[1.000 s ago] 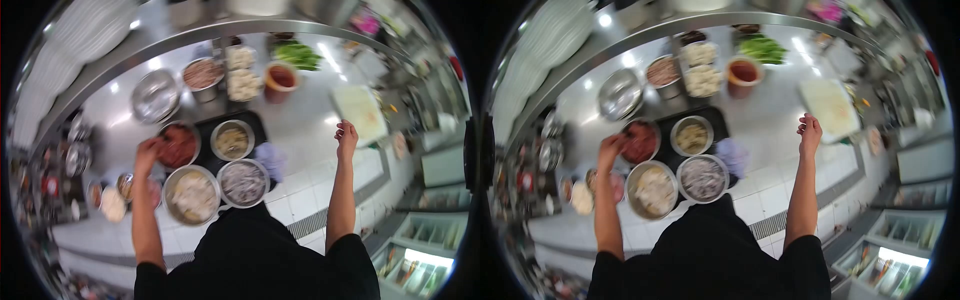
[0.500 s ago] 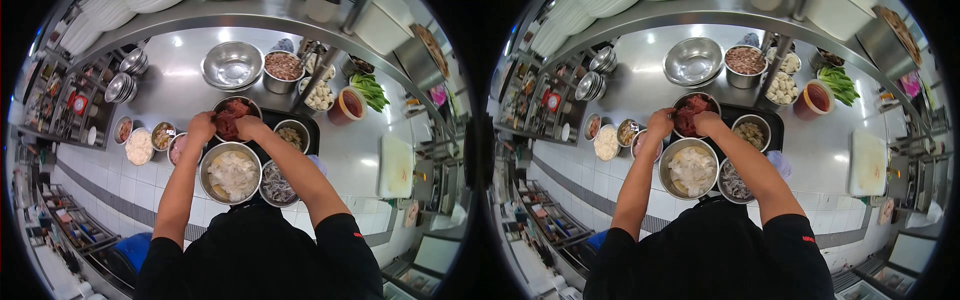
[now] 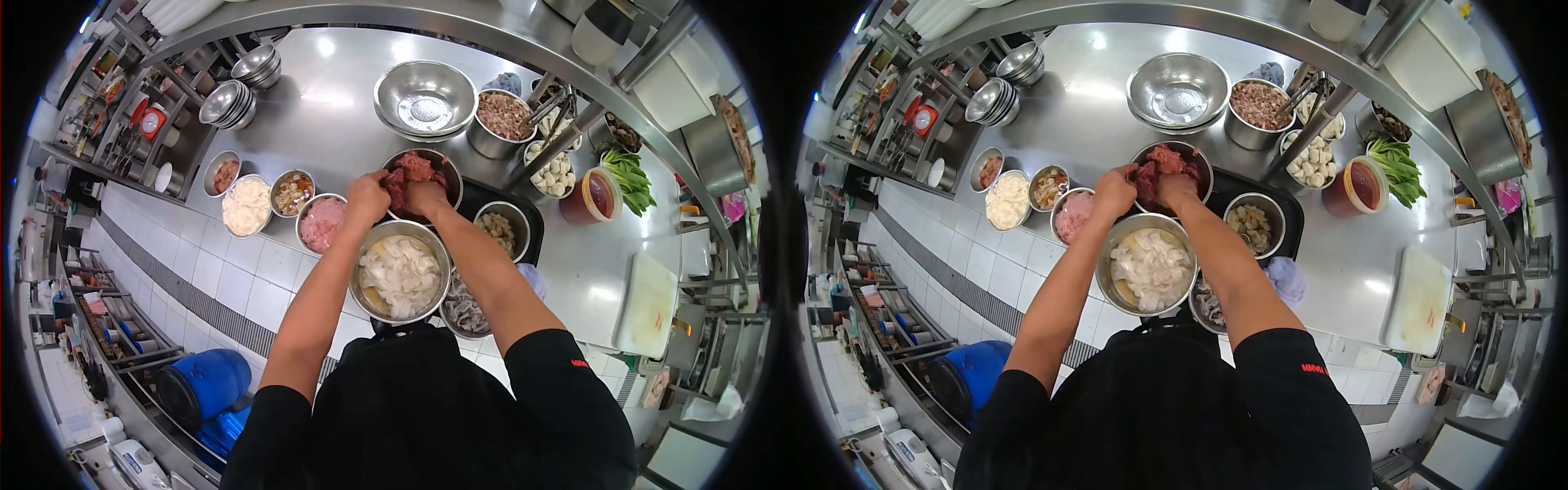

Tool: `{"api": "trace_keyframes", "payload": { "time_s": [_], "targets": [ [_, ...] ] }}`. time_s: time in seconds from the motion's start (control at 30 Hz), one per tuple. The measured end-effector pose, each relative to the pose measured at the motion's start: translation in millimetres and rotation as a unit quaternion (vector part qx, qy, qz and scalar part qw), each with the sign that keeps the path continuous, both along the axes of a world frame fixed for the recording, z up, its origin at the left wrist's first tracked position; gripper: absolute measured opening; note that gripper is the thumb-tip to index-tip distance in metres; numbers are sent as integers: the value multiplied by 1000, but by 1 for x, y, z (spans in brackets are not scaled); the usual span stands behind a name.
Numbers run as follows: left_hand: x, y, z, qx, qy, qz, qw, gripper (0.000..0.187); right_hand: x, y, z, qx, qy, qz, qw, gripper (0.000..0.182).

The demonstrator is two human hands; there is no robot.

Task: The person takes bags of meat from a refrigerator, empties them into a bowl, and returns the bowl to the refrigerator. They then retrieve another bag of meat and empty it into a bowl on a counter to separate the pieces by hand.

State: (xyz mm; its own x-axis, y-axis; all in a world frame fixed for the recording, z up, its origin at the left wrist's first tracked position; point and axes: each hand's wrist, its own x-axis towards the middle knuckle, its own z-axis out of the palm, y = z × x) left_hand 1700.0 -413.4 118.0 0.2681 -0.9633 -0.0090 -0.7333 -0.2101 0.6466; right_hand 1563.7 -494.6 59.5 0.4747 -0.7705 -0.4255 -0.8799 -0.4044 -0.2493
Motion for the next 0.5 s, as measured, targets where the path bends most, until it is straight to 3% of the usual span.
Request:
{"api": "trace_keyframes", "payload": {
  "time_s": [0.17,0.27,0.33,0.5],
  "targets": [
    [1,-4,-12,-25,-4,5,1000,44,-15,-18,6,69,-62,59,994,34],
    [1,-3,-9,-11,30,0,999,44,-28,-23,17,141,-101,-10,985,32],
    [2,-3,-7,4,27,-15,1000,45,-37,-28,10,166,-276,-2,947,27],
    [13,-3,-6,-11,44,-35,998,44,-50,-24,34,254,-367,-65,893,30]
  ]
}}
